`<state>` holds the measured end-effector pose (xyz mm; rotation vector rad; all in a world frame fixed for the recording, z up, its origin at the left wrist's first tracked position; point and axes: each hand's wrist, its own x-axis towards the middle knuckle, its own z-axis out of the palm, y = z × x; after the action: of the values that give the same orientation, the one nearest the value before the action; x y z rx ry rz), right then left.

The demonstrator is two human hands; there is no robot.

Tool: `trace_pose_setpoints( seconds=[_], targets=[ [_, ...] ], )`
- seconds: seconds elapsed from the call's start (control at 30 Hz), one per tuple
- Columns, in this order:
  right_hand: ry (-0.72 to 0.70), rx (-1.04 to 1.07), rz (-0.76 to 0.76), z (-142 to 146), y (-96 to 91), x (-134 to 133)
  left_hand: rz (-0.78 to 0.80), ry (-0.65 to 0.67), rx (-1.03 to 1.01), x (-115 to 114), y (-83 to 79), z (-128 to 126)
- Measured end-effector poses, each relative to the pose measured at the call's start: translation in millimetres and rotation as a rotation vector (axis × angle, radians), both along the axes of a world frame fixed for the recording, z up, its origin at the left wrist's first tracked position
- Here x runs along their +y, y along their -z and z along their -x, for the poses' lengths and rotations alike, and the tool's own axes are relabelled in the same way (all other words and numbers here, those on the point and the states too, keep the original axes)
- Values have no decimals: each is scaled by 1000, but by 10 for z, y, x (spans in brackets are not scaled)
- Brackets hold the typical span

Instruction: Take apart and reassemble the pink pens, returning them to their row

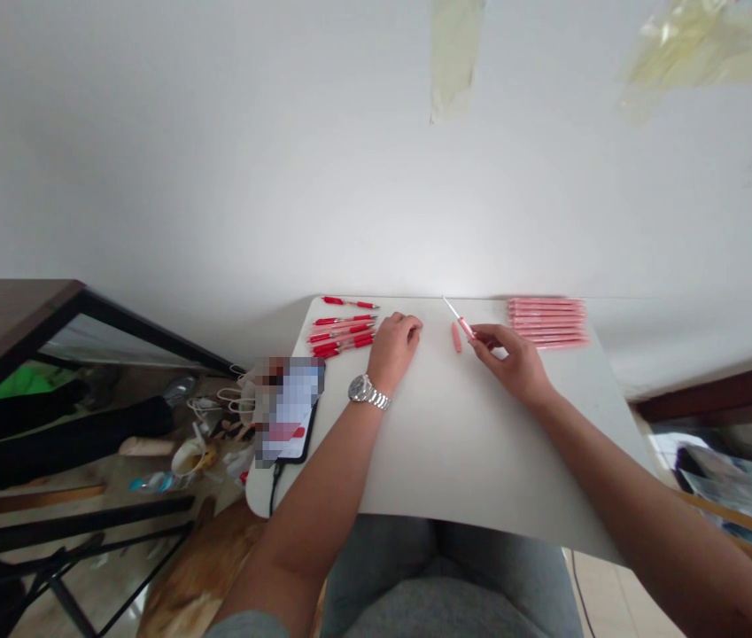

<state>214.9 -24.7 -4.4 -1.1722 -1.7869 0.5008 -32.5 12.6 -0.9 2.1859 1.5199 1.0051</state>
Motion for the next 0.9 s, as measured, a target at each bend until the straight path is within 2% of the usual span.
trace_pose_setpoints(
  seconds=[0.13, 0.33, 0.63, 0.9],
  targets=[
    [-6, 7, 2, -3, 8, 11, 4, -33, 113, -16, -10, -17],
    [-7, 0, 6, -1, 8, 8, -2, -31, 169, -4, 12, -22],
    [-21, 15, 20, 7, -20, -10, -37, -5, 85, 9, 68, -15],
    [-37, 14, 38, -2, 19, 3, -46, 32, -4, -30, 8, -19]
  ],
)
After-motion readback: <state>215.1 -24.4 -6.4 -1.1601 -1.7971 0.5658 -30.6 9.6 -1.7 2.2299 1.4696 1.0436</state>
